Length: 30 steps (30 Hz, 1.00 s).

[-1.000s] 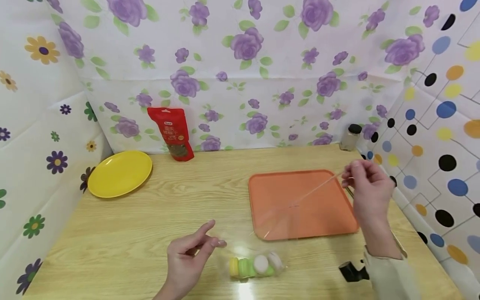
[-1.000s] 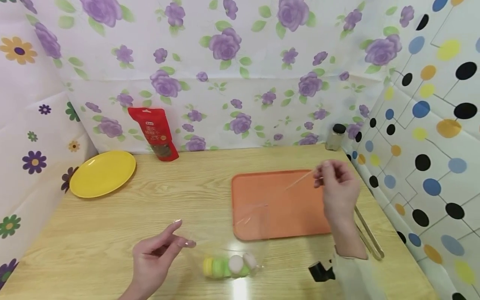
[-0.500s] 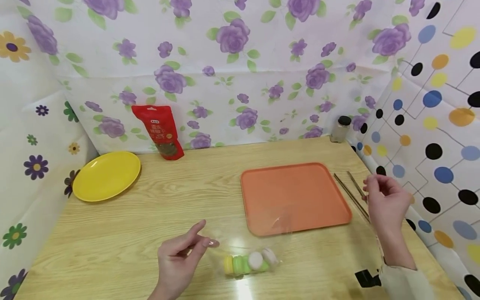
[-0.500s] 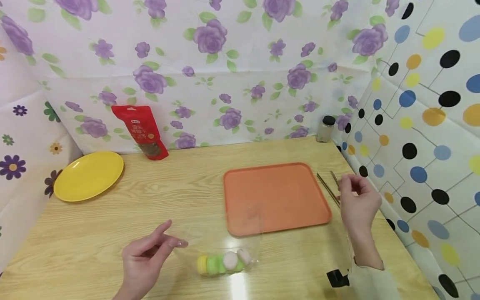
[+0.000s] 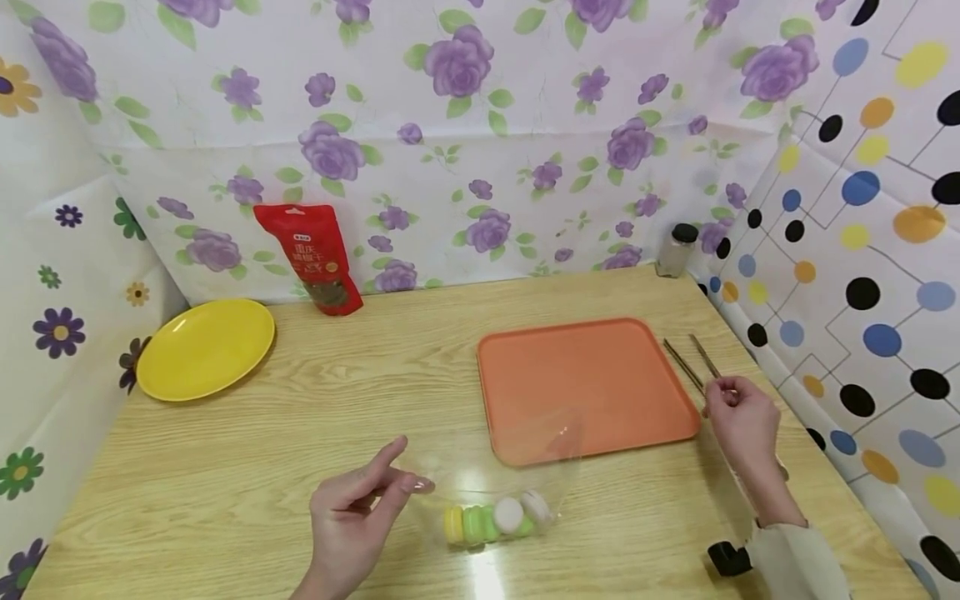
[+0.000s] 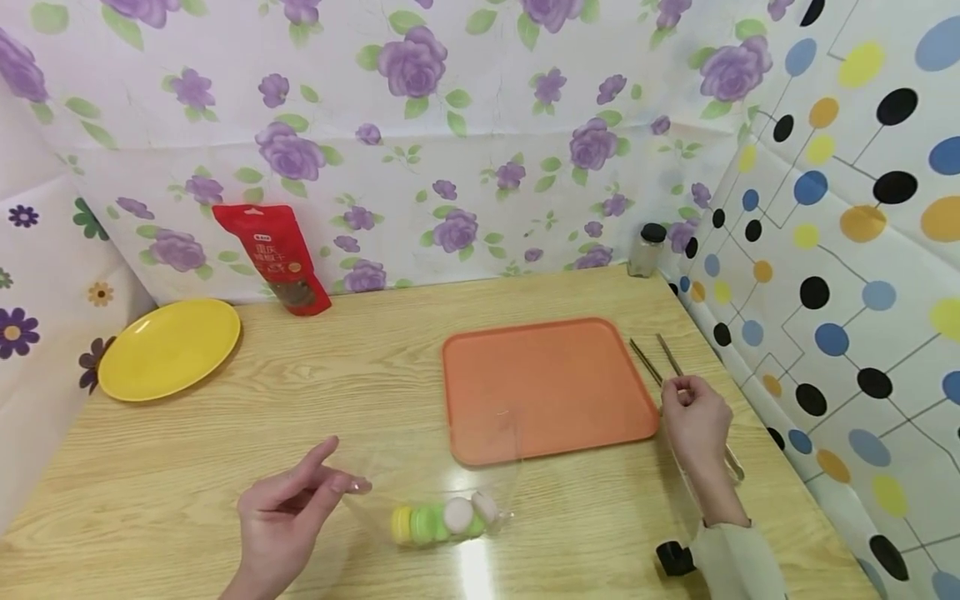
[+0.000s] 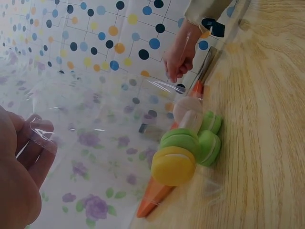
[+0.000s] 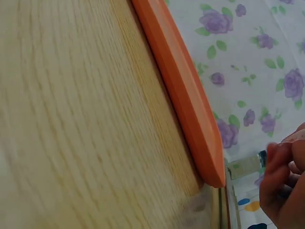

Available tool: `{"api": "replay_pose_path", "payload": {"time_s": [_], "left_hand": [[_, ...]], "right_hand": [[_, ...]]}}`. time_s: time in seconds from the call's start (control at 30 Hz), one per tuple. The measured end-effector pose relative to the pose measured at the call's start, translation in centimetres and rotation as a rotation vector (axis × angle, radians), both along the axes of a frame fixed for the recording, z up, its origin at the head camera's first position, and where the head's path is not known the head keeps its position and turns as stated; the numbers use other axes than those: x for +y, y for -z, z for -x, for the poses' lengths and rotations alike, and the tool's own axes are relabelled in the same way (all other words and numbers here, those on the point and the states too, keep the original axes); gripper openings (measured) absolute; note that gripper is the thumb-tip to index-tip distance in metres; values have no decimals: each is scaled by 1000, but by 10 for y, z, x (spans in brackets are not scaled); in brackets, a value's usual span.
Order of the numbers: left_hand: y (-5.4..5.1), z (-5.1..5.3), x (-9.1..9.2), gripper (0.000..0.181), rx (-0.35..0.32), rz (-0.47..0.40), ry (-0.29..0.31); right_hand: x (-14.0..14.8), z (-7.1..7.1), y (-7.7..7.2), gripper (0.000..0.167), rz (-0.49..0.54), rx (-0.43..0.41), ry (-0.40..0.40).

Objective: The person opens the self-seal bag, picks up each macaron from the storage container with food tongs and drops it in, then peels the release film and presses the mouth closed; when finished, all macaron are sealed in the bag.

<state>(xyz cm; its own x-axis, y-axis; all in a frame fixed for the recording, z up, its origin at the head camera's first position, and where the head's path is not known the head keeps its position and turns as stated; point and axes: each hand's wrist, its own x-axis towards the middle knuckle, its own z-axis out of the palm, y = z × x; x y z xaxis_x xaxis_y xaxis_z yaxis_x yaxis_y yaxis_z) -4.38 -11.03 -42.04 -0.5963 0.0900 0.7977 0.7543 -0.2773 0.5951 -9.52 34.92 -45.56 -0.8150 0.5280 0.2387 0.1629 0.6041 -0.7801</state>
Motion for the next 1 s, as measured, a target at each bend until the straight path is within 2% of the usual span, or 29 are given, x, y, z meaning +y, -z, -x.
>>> {"api": "replay_pose_path", "payload": {"time_s": [0.13,0.23,0.3,0.47,0.53,0.63,0.73,0.8,0.87,1.0], "left_hand": [[-2,1,0,37,7,6,3],[-2,1,0,37,14,6,1],[-2,0,0,37,14,1,6],[-1,-3,0,37,5,-5,8],[-1,-2,0,37,7,-4,7],[-2,0,1,37,19,0,8],[-3,1,1,37,35,7,3],[-3,2,2,37,44,12,-1],[-4,3,2,37,48,11,0],[-3,1,2,37,38,6,10]], "right_hand": [[1,-3,-2,29,208,-52,-94],[-1,-6,-4,28,281,-61,-148],[-2,-8,-5,24,297,-59,-147],[-6,-8,-7,10,329,7,-82],[-6,-7,-6,11,272,30,-57],[-2,-7,-3,15,60,65,-10],[3,-8,1,12,-188,85,59],[7,-9,4,12,-254,78,56],[9,-11,6,14,-205,19,27],[11,-16,7,22,91,-120,-46]]}}
